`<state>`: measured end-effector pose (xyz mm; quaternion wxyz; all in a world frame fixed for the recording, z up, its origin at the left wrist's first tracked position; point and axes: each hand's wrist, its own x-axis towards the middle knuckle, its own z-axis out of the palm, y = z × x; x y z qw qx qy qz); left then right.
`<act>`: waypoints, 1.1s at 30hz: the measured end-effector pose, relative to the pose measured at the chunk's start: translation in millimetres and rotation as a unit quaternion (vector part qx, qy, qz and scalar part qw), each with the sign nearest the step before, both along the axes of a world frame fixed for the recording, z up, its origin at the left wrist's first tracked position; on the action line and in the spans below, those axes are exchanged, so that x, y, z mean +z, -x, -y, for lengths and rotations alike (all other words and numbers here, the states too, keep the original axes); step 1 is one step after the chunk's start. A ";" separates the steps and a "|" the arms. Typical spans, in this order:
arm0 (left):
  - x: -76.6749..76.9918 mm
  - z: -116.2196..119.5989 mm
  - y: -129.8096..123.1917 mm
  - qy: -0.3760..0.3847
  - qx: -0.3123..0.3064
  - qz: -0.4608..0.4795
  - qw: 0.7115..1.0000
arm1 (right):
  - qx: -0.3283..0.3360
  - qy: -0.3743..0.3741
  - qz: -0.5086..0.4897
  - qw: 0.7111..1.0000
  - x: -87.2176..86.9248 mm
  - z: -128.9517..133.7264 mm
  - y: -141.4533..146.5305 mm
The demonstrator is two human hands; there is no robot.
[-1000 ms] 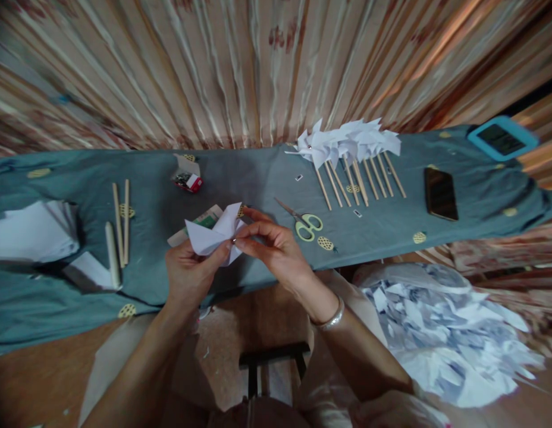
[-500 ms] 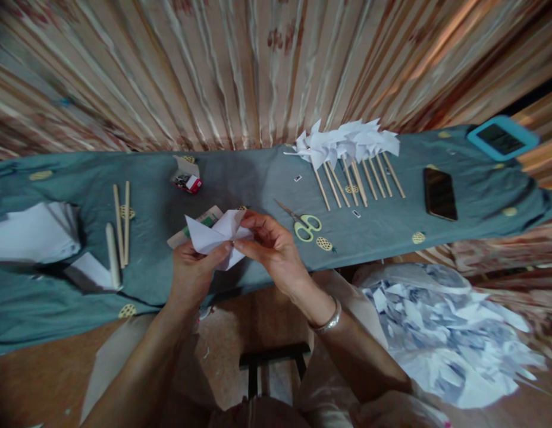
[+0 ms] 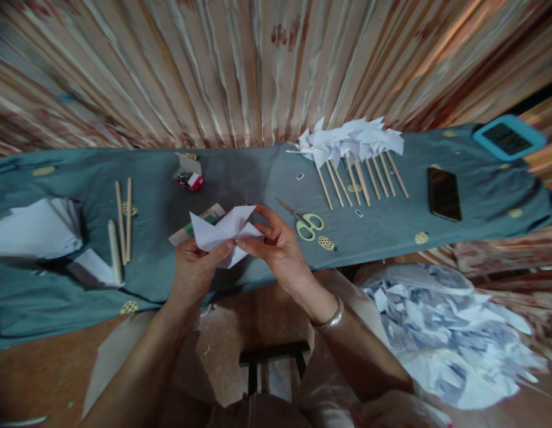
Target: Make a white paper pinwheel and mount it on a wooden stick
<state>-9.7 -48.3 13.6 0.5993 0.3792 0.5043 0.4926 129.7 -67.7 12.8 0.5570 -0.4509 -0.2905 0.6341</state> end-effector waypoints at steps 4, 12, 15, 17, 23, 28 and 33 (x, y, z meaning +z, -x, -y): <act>-0.7 0.0 0.2 0.001 0.001 -0.011 1.000 | 0.009 -0.013 0.027 1.000 3.0 -0.3 0.6; -6.3 0.9 0.9 -0.044 -0.007 -0.054 0.998 | -0.018 -0.017 0.023 0.999 3.8 -1.9 3.9; -7.8 0.8 -0.1 -0.050 -0.002 -0.061 0.997 | -0.019 -0.015 0.018 1.000 4.0 -2.4 4.7; -7.8 0.5 -1.3 -0.042 0.008 -0.054 0.998 | -0.019 -0.012 0.023 0.999 3.5 -2.6 4.9; -7.3 -0.5 -3.0 -0.039 0.024 -0.053 0.998 | -0.023 -0.012 0.033 0.999 -0.4 -2.7 5.5; -4.8 -1.2 -2.2 -0.030 0.025 -0.031 0.999 | -0.028 0.006 0.018 0.999 -1.0 -4.2 5.8; -0.1 -1.6 -0.9 -0.016 0.007 -0.018 1.000 | -0.026 0.012 0.006 1.000 -2.3 -5.4 3.8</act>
